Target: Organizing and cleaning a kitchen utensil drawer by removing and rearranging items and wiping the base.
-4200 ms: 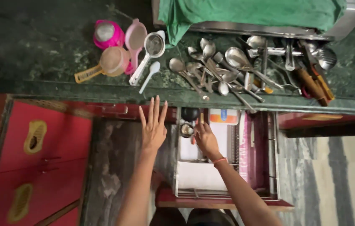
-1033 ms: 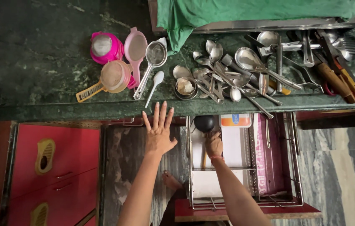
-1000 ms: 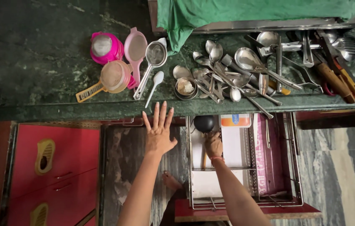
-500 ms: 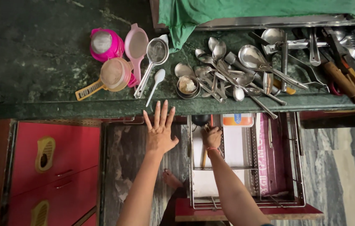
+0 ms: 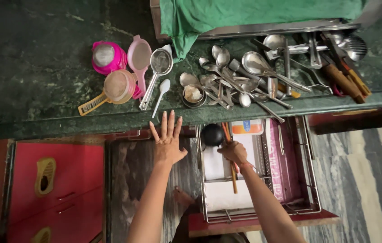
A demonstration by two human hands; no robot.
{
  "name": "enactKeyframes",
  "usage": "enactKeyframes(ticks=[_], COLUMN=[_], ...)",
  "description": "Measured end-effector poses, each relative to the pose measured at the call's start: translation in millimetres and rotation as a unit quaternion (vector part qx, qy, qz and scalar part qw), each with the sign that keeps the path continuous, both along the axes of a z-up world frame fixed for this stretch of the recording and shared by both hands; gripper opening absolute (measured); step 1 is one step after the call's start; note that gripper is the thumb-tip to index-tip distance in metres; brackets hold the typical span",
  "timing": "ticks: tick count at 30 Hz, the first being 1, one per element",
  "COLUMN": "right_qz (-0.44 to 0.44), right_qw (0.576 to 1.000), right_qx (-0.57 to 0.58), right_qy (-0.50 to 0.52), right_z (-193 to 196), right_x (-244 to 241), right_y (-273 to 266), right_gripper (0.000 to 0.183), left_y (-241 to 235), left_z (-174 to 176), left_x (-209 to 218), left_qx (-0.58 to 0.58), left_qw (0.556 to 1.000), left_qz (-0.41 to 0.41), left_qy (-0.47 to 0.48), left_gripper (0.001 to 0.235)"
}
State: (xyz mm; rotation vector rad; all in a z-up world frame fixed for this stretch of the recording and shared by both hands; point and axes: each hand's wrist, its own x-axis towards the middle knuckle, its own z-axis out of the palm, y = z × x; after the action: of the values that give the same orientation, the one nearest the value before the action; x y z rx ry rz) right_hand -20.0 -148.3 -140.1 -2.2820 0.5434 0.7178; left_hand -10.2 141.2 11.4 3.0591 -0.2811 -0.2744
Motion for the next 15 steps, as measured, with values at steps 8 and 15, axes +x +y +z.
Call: enactKeyframes(ticks=[8,15], right_qz=[0.164,0.223], right_qw=[0.978,0.972], right_qx=[-0.119,-0.026], right_qy=[-0.048,-0.071], right_z=[76,179], right_x=[-77,-91], right_y=[-50,-74], right_gripper=[0.052,0.045], left_y=[1,0], left_z=[16,20], left_x=[-4,-6], left_qx=[0.009,0.001], left_qw=[1.000,1.000], left_qz=[-0.008,-0.014], left_qy=[-0.006,-0.011], left_gripper=[0.137,0.140])
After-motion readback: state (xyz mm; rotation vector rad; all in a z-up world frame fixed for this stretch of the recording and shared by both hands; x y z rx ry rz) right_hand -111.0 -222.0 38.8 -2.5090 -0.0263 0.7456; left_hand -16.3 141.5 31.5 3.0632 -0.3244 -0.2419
